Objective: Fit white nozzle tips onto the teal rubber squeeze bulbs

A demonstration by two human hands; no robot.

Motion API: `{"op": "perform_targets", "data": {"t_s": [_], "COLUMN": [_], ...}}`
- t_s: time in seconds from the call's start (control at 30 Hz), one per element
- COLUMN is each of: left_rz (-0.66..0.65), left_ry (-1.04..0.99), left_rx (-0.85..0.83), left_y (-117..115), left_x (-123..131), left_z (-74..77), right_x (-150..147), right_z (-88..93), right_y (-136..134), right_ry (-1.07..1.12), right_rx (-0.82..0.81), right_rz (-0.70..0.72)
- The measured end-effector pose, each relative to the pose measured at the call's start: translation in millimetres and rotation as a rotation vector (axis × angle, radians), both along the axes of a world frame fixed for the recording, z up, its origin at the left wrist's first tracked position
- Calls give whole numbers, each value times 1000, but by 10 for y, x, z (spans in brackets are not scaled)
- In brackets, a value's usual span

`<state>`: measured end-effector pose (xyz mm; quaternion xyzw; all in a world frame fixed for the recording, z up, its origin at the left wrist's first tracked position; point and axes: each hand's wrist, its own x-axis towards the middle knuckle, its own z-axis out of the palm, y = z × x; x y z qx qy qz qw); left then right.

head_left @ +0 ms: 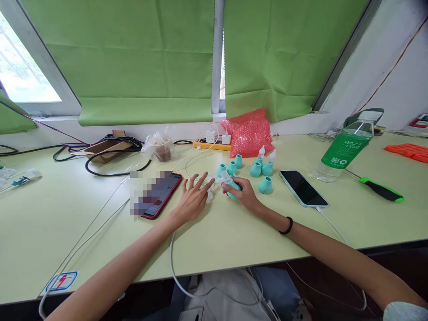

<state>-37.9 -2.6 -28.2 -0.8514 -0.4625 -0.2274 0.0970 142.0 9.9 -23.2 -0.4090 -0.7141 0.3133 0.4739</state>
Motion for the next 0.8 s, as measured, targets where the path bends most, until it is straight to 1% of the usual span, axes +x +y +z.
{"op": "perform_targets", "data": {"t_s": [0.07,0.1,0.2,0.27,0.33,0.43,0.57,0.63,0.67,0.73,0.8], "left_rz": [15,47,192,260,282,274,262,242,220,136,4], "left_ry": [71,93,125,147,171,179,100,-15,-119,-439,-841], "left_rx": [-19,-27,-22,-6,-7,-47,-87,-108,-133,-248,-449], "left_y": [42,61,89,89,84,85,94,99,102,108,109], "left_x": [-43,-62,-91,-90,-84,-82,-85,-83,-81,-73,-61], "left_z": [-24,-24,11,49,85,116,101,94,98,123,160], "right_x": [-6,-11,-26,-32,-35,-41,-52,-55,-55,-53,-47], "right_z": [1,-2,-20,-30,-32,-24,-20,-21,-21,-17,-14], "right_y": [-12,-19,-36,-49,-65,-95,-123,-128,-129,-129,-130], "right_ry": [-5,-7,-30,-61,-91,-123,-158,-177,-186,-204,-232], "right_rx": [6,11,15,19,16,23,63,75,84,97,102], "right_rz": [5,10,33,37,46,66,76,90,94,104,105]}}
